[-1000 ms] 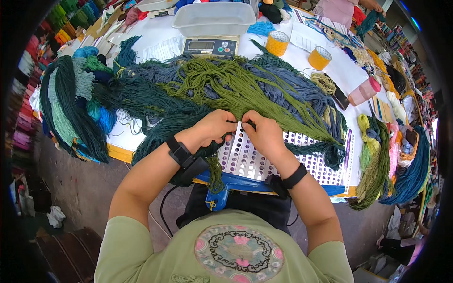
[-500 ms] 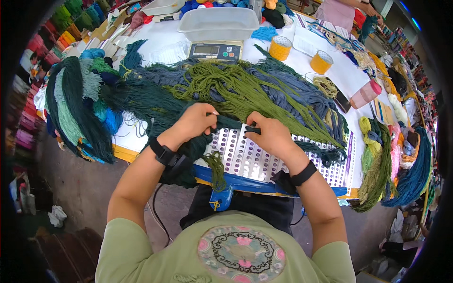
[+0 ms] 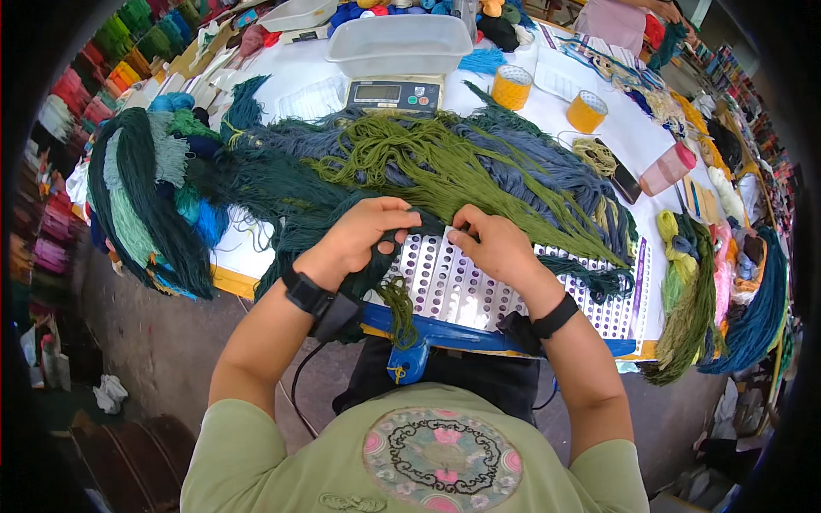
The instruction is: The person picks up bundles of green yarn and separates small strands to thread them through holes in a white template card. They repeat this process for multiple strands, pulling each one through a different hole on the card.
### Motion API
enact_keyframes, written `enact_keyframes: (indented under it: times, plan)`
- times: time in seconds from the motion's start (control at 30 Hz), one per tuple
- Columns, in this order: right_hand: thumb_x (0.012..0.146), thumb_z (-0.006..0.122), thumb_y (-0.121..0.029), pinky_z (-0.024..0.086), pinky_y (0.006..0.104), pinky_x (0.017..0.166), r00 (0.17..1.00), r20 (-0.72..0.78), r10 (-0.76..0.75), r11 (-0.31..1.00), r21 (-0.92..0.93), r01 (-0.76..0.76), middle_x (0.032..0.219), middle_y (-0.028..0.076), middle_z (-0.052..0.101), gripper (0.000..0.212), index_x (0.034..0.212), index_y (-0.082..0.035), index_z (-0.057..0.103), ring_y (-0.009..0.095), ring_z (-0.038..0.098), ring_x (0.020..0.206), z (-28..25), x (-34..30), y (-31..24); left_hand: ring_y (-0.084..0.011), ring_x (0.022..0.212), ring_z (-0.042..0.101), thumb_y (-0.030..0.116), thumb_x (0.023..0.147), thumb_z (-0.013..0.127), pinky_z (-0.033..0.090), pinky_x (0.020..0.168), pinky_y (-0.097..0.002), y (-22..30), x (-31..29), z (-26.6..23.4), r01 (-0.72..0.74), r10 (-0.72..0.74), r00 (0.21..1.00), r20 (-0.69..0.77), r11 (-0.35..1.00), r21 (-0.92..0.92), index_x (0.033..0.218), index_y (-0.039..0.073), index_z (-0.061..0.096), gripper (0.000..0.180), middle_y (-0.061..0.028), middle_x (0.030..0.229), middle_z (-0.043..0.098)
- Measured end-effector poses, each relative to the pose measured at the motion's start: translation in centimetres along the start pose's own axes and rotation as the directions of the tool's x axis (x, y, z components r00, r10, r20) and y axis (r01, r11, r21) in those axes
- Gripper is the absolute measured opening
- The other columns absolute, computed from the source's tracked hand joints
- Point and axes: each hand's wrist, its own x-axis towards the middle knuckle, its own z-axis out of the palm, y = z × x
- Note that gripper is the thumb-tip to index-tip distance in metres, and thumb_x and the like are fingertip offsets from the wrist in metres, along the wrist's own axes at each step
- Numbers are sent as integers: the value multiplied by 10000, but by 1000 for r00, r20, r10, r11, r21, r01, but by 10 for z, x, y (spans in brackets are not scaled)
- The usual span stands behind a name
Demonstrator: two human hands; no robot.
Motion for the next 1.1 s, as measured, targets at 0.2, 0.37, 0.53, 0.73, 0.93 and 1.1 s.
enact_keyframes:
  times: [0.2, 0.37, 0.53, 0.73, 0.93, 1.1]
  plan:
    - [843, 678, -367, 506, 442, 724, 999, -35, 33, 999, 25, -32, 870, 126, 700, 315, 1030, -116, 639, 341, 668, 851, 4, -1, 6, -69, 539, 512, 137, 942, 497, 286, 372, -169, 8, -13, 26, 78, -57, 942, 332, 996, -48, 1240, 39, 611, 334, -113, 1002, 698]
    - [786, 705, -439, 510, 419, 681, 997, -42, -64, 967, 244, 72, 835, 134, 706, 369, 934, -100, 714, 344, 669, 786, 9, 15, 28, -64, 501, 532, 100, 909, 536, 313, 385, -203, -12, 21, 49, -61, -76, 973, 217, 824, 564, 1094, 68, 663, 226, -37, 873, 721]
    - [841, 632, -508, 510, 431, 689, 990, 89, -109, 978, 190, 91, 834, 133, 707, 416, 984, -124, 705, 350, 672, 797, -1, 8, 19, -30, 568, 517, 118, 902, 614, 320, 388, -181, 1, 30, 35, 133, -255, 939, 233, 889, 438, 1116, 67, 626, 221, -37, 930, 706]
    - [963, 446, -522, 487, 401, 639, 990, -78, -116, 988, -116, 106, 635, 30, 659, 411, 1127, -177, 599, 245, 675, 655, 1, 1, 15, -29, 592, 436, 153, 969, 599, 302, 359, -110, 28, -33, -34, -59, 106, 988, 110, 931, -360, 1056, 71, 572, 123, -82, 986, 620]
    - [952, 461, -537, 502, 455, 709, 999, 45, -14, 998, -67, 17, 811, 102, 706, 425, 1123, -176, 603, 340, 674, 819, -4, -1, 5, -57, 535, 436, 168, 966, 603, 308, 417, -183, 65, -37, -116, -595, 219, 634, -742, 750, -287, 1099, 39, 618, 186, 1, 847, 595]
    - [943, 476, -559, 504, 458, 717, 1000, 8, -11, 998, -55, 11, 816, 112, 707, 463, 1085, -139, 611, 346, 674, 822, -6, -4, 5, -3, 510, 422, 112, 894, 680, 284, 431, -160, 27, -29, 0, -385, 431, 822, -373, 902, 195, 931, 105, 701, 43, 57, 703, 583]
